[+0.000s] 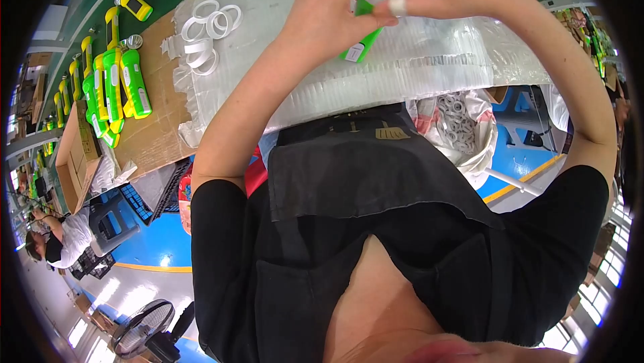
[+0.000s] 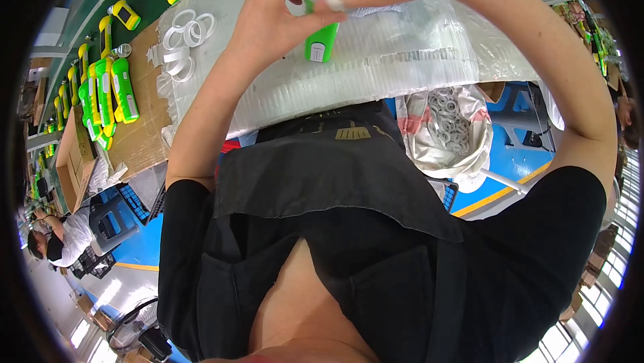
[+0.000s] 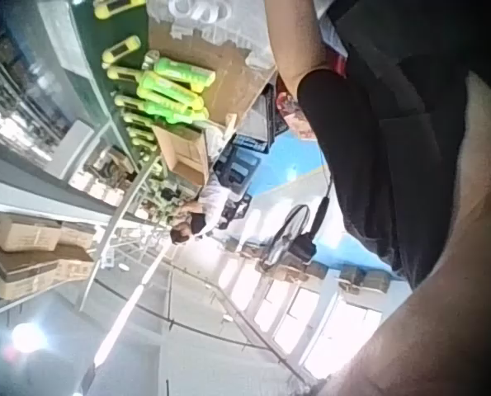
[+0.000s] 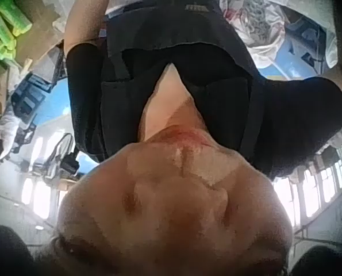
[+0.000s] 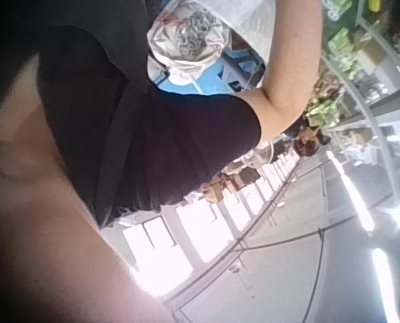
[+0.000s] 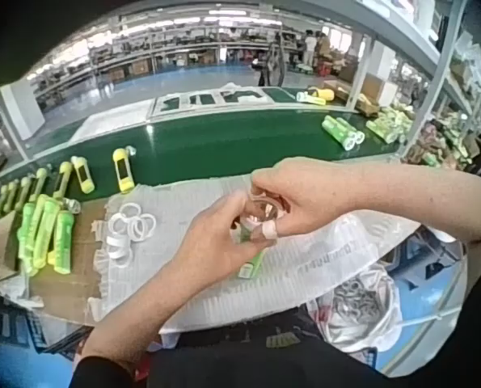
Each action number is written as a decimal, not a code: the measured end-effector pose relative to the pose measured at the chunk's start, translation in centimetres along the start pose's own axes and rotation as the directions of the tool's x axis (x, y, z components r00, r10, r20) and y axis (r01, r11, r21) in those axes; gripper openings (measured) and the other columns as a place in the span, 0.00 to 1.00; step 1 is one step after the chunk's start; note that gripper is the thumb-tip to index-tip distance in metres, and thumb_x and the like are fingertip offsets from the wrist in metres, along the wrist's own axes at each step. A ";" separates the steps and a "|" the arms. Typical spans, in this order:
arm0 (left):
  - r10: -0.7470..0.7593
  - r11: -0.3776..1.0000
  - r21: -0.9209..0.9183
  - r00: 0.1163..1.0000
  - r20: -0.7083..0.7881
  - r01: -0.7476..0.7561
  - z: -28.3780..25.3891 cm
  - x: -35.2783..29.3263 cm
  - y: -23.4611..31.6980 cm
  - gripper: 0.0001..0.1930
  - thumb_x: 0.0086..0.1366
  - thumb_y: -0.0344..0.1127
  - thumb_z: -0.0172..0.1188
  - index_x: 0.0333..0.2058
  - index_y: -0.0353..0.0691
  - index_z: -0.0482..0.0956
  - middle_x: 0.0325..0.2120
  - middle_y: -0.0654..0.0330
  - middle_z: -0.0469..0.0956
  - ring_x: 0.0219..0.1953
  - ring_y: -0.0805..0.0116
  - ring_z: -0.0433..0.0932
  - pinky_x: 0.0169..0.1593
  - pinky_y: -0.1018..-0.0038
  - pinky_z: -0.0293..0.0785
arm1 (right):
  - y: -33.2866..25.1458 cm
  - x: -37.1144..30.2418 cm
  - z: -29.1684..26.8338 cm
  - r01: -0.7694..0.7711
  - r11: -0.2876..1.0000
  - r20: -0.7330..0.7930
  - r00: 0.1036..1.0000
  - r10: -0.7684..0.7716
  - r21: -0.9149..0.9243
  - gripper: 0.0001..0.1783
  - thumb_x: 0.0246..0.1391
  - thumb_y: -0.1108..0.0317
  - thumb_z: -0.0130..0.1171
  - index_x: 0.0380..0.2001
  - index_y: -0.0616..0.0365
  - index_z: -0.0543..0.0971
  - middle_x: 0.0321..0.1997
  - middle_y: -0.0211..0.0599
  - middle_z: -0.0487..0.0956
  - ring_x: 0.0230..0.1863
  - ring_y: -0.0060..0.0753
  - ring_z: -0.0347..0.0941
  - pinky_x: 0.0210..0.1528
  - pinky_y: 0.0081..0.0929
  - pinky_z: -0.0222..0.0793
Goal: Assembling flashlight components at a factory production line.
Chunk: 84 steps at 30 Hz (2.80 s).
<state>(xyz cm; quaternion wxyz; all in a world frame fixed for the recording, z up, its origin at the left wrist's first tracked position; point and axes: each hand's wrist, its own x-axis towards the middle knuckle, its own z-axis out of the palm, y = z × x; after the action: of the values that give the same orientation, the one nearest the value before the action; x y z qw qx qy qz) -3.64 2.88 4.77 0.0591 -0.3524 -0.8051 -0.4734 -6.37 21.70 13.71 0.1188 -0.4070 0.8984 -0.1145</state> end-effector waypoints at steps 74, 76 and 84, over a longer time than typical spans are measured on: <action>-0.014 0.489 -0.870 0.997 -0.078 -0.061 -0.8 -2.3 0.3 0.18 0.61 0.39 0.59 0.48 0.39 0.69 0.35 0.50 0.78 0.34 0.61 0.80 0.40 0.68 0.77 | -4.2 0.8 16.3 0.127 -0.020 -0.125 0.990 0.060 0.992 0.18 0.41 0.65 0.70 0.33 0.58 0.73 0.24 0.32 0.76 0.25 0.25 0.74 0.28 0.23 0.70; 0.036 0.724 -0.678 0.988 -0.148 -0.128 -0.9 -2.5 -0.1 0.23 0.55 0.27 0.63 0.50 0.38 0.70 0.36 0.54 0.79 0.37 0.65 0.80 0.41 0.69 0.78 | -4.5 1.2 16.8 0.203 0.343 -0.331 0.867 0.371 0.917 0.16 0.45 0.70 0.66 0.38 0.59 0.76 0.32 0.31 0.79 0.38 0.26 0.77 0.40 0.25 0.72; -0.027 0.761 -0.647 0.994 -0.102 -0.046 -0.9 -2.5 0.1 0.22 0.55 0.30 0.65 0.50 0.37 0.73 0.33 0.57 0.79 0.36 0.67 0.80 0.40 0.72 0.77 | -4.9 1.2 17.3 0.244 0.333 -0.363 0.859 0.362 0.911 0.17 0.44 0.70 0.65 0.39 0.59 0.73 0.29 0.33 0.77 0.31 0.26 0.75 0.34 0.27 0.71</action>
<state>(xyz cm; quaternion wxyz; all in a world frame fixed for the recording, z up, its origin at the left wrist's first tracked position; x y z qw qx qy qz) -1.90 0.93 4.26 -0.0215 -0.3298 -0.5860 -0.7399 1.56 15.74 -1.27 0.0943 -0.1817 0.6750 -0.7088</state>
